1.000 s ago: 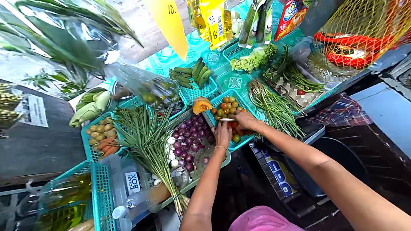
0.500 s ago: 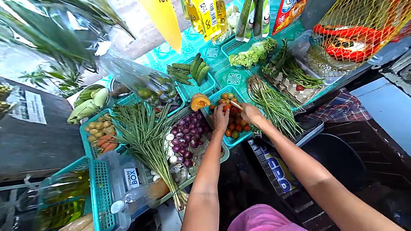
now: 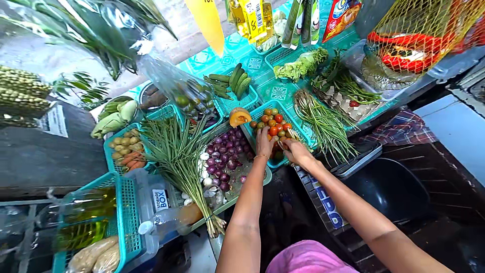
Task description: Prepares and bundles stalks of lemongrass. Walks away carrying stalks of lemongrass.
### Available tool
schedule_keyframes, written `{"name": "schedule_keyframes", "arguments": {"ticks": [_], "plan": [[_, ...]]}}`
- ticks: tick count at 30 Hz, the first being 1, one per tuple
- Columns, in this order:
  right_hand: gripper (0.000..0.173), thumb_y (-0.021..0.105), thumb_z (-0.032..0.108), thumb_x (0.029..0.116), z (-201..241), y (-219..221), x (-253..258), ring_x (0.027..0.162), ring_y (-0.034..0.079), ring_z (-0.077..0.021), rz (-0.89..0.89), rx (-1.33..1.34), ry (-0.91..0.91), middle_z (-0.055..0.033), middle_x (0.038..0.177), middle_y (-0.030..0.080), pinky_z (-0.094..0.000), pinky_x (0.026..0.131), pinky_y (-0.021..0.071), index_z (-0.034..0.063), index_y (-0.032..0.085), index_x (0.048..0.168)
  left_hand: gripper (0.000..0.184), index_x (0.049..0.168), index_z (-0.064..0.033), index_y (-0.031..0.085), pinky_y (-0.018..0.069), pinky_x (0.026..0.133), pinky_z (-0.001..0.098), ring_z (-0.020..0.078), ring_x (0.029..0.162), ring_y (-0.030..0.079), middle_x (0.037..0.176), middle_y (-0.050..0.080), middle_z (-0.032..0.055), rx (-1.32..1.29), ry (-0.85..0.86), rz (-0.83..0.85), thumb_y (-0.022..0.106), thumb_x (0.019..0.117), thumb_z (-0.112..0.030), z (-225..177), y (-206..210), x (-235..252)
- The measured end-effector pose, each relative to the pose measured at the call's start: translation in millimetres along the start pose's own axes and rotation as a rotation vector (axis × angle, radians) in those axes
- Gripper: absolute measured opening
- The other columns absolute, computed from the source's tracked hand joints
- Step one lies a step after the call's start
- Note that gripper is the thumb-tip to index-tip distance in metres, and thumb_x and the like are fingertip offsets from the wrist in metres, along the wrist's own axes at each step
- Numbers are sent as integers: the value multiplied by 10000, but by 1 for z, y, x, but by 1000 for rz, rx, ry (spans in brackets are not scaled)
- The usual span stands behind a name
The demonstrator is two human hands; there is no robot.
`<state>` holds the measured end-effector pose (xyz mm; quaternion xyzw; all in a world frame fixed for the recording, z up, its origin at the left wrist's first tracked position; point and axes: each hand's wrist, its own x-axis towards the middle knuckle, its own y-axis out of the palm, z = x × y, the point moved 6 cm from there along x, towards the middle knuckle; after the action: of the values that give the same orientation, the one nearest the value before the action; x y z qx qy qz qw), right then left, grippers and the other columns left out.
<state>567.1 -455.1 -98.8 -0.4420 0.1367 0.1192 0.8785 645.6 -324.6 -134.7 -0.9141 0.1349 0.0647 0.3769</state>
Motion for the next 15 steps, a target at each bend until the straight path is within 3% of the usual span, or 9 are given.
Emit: {"name": "schedule_keyframes", "arguments": {"ticks": [4,7,9,12,15], "plan": [[398,645,116,976,-1,-9,11,1150,641,-417,-125,58,-7,-257,1288,624,-579,977,512,23,622,1363,600,1394,-14,547,463,1072,530,396,1256,562,1362,561,256,-108,-80,-63,811,888,-199,8,-9,-13],[608,781,198,904,3,-1,27,1220,597,-412,-81,62,-80,-242,1368,579,-584,1015,488,75,554,1454,580,1394,12,527,464,1061,524,383,1240,574,1323,595,253,-284,-191,-119,763,937,-257,18,-12,-22],[657,802,168,886,14,7,32,1208,606,-409,-64,123,-159,-244,1381,573,-581,1013,491,71,530,1476,563,1439,7,479,469,1048,537,388,1233,582,1322,600,260,-382,-210,-101,693,987,-252,15,-12,-31],[407,707,5,906,31,8,34,1107,645,-416,-114,221,-215,-262,1250,637,-590,962,508,5,645,1309,582,1529,-45,363,458,1047,557,395,1280,560,1410,559,251,-530,-223,-93,602,1037,-248,9,-16,-52],[191,629,41,974,34,4,51,1096,650,-405,-167,190,-192,-260,1174,659,-570,969,511,-33,709,1131,701,1606,-107,215,430,1092,548,387,1388,461,1565,391,241,-707,-210,-91,603,1036,-235,14,-20,-73]]}}
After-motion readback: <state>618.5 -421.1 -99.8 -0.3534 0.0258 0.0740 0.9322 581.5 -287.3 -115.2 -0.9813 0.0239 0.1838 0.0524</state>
